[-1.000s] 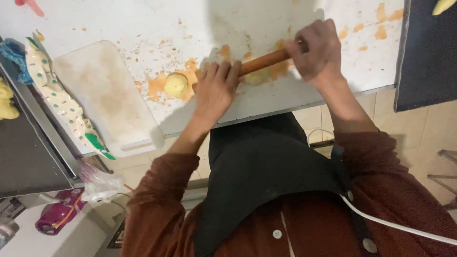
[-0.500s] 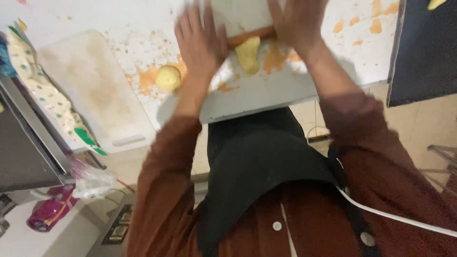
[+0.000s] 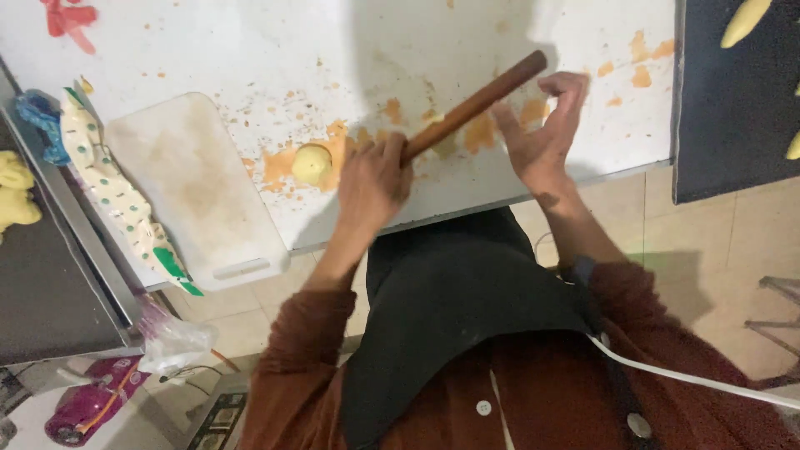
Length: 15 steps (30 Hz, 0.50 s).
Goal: The person is preparing individual dough rolls by flattening small portions of dough with a rolling pin and then rolling them up by hand on a floured surface.
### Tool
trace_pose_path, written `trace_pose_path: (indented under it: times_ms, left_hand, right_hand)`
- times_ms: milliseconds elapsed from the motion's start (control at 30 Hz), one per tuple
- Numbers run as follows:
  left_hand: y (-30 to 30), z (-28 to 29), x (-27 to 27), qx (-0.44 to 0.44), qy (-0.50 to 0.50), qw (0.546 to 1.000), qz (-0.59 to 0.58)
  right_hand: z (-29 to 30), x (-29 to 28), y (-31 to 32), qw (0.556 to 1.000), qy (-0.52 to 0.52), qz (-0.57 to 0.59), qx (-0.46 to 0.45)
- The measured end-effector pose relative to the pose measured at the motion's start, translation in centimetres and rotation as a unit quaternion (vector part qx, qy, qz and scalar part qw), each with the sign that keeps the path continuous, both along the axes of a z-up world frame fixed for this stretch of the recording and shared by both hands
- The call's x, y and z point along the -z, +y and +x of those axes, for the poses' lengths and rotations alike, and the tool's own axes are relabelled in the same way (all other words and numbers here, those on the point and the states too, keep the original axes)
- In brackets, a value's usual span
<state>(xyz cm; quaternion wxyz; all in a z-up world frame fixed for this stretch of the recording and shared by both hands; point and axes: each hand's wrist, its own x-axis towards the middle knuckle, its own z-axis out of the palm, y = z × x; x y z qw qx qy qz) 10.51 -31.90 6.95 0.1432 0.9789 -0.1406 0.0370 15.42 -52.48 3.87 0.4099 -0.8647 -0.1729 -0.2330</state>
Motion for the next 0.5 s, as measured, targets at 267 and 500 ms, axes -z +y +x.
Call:
trace_pose_path:
  times_ms: [267,500]
  left_hand:
    - [0.1,-2.3,-0.2,-0.196,0.316,0.877,-0.305]
    - [1.4,-2.8,-0.5,-0.163,0.328,0.835,-0.411]
  right_hand:
    - [-2.3,0.3,2.8,0.819,0.473,0.288,-0.153]
    - [0.0,-0.8,4.2,0.89,0.439,0.054,-0.11]
